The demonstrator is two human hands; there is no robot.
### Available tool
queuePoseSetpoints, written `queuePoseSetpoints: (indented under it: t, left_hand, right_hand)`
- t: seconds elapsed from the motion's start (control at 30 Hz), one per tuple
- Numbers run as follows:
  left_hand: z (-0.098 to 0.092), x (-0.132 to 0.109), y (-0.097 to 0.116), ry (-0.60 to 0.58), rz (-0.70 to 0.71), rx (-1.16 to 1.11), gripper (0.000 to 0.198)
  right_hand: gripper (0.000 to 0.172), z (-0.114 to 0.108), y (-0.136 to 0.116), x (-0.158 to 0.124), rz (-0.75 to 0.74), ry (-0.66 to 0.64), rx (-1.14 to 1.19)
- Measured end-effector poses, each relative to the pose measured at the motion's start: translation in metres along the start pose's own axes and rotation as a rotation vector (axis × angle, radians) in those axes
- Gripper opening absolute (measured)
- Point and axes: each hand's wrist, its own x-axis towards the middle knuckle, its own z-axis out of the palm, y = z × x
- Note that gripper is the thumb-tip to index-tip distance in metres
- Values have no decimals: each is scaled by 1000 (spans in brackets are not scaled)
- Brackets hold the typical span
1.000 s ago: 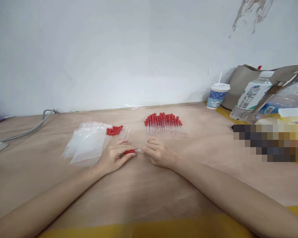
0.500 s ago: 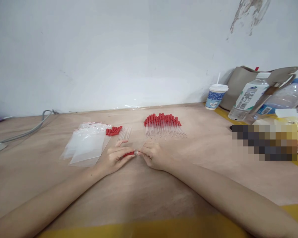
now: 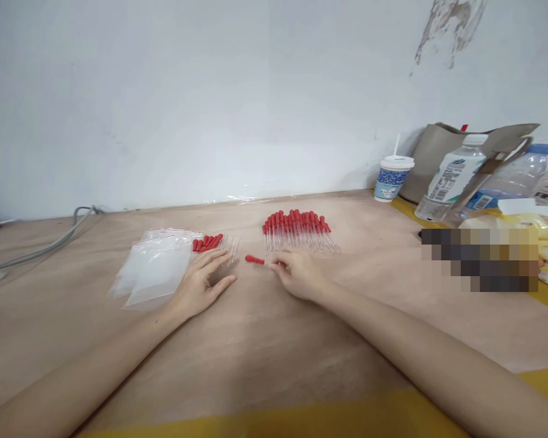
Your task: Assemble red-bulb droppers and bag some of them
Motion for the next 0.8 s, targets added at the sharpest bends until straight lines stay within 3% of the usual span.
queuePoseSetpoints:
  t: [0.2, 0.33, 0.4, 0.6, 0.8]
  left_hand:
    - [3, -2, -2, -103, -117, 36, 38]
    - [3, -2, -1, -130, -146, 32, 39]
    - [4, -3, -1, -135, -152, 29, 39]
    - [3, -1, 1, -134, -113, 27, 35]
    - [4, 0, 1, -150, -95, -1, 32]
  right_hand:
    - [21, -11, 16, 30, 456, 23, 392]
    - [20, -7, 24, 50, 564, -2, 596]
    - [23, -1, 23, 57, 535, 4, 468]
    - [31, 24, 7, 78, 496, 52, -309]
    - [31, 44, 0, 95, 527, -26, -447]
